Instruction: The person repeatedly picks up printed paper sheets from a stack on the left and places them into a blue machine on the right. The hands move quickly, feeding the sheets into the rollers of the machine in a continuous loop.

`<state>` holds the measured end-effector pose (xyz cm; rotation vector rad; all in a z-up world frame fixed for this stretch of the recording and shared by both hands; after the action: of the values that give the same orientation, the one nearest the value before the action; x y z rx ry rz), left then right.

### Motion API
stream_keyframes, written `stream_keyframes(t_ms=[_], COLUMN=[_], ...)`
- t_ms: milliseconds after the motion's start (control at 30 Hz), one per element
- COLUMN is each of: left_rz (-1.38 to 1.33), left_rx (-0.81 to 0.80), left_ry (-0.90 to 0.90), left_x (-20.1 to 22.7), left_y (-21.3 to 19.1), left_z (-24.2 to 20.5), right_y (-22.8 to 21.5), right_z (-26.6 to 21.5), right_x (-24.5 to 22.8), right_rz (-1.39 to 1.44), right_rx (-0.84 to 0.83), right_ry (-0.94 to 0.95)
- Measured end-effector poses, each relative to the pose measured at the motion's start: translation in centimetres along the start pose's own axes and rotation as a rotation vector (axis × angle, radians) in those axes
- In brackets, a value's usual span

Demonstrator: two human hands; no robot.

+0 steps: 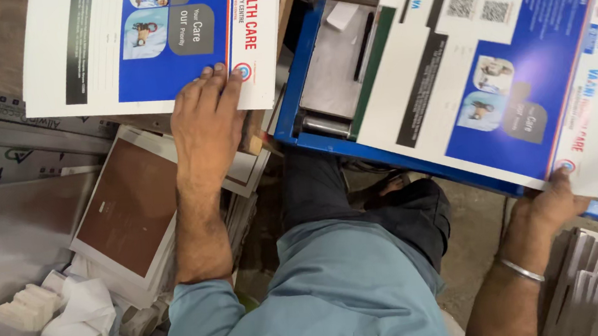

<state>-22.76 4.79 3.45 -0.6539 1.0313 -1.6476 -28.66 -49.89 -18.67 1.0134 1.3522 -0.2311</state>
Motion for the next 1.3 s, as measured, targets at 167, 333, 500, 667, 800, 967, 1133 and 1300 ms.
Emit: stream_keyframes(t_ms=[167,333,500,667,800,967,1133,1300], left_rz=[-0.015,-0.025,-0.012,-0.019,-0.023,-0.014,-0.013,0.005], left_rx=[0.092,0.116,0.106,0.095,0.095,0.128,0.115,0.086], left_ry=[-0.011,-0.032,-0.044,-0.044,-0.044,-0.044,-0.063,-0.069], left_x=[0.3,0.6,1.9,2.7,2.6,2.0,1.8,1.4], left_y=[-0.9,-0.8,0.3,0.8,0.0,-0.9,-1.3,-1.5], left_z=[-0.5,-0.2,0.7,0.9,1.0,0.0,-0.3,-0.2], right_y=[-2.7,-3.9,-6.4,-7.4,-5.5,-2.6,-0.9,-0.6], right_z=[-0.8,-4.7,-7.1,-6.9,-5.3,-3.2,-0.2,1.4], right_x=[-0.3,-0.1,0.6,0.5,-0.1,0.1,2.0,3.9], right_rz=[-0.049,-0.063,-0.1,-0.069,-0.08,-0.035,0.013,-0.032], right_rx=[0.047,0.019,0.079,0.04,-0.009,-0.039,-0.02,-0.062], right_ry=[0.042,0.046,0.086,0.039,0.019,0.008,0.05,0.21])
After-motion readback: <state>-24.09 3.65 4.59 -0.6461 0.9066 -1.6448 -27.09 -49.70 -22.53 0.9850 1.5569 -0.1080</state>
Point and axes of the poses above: each hand's wrist, its own z-axis towards the middle knuckle, its own y-axis out of the palm, x = y × z, the point moved 5 cm from there along z, towards the middle knuckle, and after that the axes turned 3 degrees about z, right-handed, at the moved point
